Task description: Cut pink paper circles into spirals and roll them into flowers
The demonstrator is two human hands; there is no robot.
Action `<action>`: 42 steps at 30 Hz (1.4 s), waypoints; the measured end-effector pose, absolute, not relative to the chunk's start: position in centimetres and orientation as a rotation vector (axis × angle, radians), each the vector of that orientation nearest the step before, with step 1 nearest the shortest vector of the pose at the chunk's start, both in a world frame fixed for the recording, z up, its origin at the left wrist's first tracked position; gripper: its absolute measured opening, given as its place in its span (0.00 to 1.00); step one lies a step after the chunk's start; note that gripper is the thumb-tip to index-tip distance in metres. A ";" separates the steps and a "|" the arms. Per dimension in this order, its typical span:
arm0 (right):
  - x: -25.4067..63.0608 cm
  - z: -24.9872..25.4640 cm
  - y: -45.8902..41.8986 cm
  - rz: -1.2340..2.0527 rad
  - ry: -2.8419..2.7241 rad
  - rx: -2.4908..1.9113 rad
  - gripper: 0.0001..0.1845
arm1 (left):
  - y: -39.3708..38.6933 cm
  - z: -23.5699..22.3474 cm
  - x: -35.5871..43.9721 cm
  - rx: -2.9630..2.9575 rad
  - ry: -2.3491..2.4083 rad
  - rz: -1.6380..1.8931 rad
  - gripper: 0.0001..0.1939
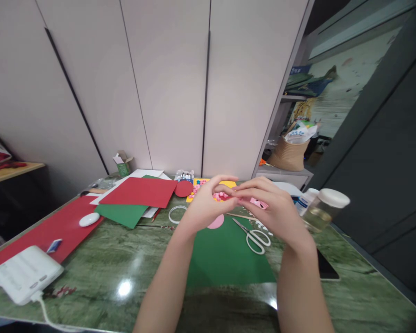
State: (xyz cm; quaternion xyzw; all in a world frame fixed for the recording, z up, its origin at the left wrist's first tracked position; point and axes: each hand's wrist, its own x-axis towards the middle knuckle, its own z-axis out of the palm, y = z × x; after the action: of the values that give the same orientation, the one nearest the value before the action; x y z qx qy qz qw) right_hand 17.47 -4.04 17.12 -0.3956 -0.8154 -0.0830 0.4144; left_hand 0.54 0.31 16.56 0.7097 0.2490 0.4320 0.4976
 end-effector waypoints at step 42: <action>17.1 16.9 -3.6 -0.271 -1.975 -0.967 0.04 | 0.2 16.1 1.2 1.617 0.471 1.039 0.22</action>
State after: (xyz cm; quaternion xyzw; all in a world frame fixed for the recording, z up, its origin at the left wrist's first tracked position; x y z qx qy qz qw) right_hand 17.11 -3.61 16.93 -0.3905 -0.7975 -0.1094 0.4467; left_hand 1.24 0.17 16.14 0.6828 0.1988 0.4389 0.5492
